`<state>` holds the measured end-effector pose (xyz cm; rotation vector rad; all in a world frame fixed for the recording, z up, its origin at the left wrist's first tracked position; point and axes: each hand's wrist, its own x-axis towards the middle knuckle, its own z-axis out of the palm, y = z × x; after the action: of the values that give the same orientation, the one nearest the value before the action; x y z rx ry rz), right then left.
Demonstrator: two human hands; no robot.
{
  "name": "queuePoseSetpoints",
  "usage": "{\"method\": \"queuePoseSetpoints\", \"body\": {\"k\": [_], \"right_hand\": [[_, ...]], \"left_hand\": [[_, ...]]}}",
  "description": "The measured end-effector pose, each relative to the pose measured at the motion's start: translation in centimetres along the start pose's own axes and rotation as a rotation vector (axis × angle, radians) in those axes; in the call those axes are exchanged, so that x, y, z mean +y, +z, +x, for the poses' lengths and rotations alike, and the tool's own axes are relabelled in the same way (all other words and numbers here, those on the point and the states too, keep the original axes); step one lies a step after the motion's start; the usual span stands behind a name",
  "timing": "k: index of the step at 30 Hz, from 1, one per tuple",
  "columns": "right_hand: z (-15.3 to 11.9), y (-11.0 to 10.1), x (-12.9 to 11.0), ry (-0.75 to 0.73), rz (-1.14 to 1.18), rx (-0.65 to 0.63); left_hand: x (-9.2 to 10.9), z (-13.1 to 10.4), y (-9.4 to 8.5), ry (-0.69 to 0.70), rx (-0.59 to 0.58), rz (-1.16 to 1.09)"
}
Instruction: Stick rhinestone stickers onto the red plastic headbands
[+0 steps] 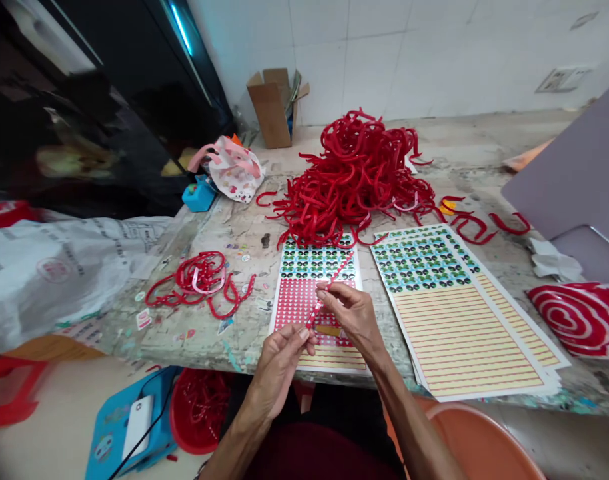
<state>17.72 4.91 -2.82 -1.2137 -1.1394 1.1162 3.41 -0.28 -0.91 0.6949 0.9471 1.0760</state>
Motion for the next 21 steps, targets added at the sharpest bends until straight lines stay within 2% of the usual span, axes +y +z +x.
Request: {"method": "queuePoseSetpoints", "body": {"k": [8, 14, 21], "right_hand": [[-0.8, -0.3, -1.2, -0.135, -0.062, 0.027], [-1.4, -0.1, -1.7, -0.162, -0.138, -0.006], [-1.7, 0.2, -1.8, -0.183, -0.143, 0.019]], "left_hand": [[0.4, 0.1, 0.0, 0.021, -0.024, 0.174], [0.7, 0.3, 0.4, 0.022, -0.069, 0.210], [0.3, 0.6, 0.2, 0.022, -0.107, 0.163]]}}
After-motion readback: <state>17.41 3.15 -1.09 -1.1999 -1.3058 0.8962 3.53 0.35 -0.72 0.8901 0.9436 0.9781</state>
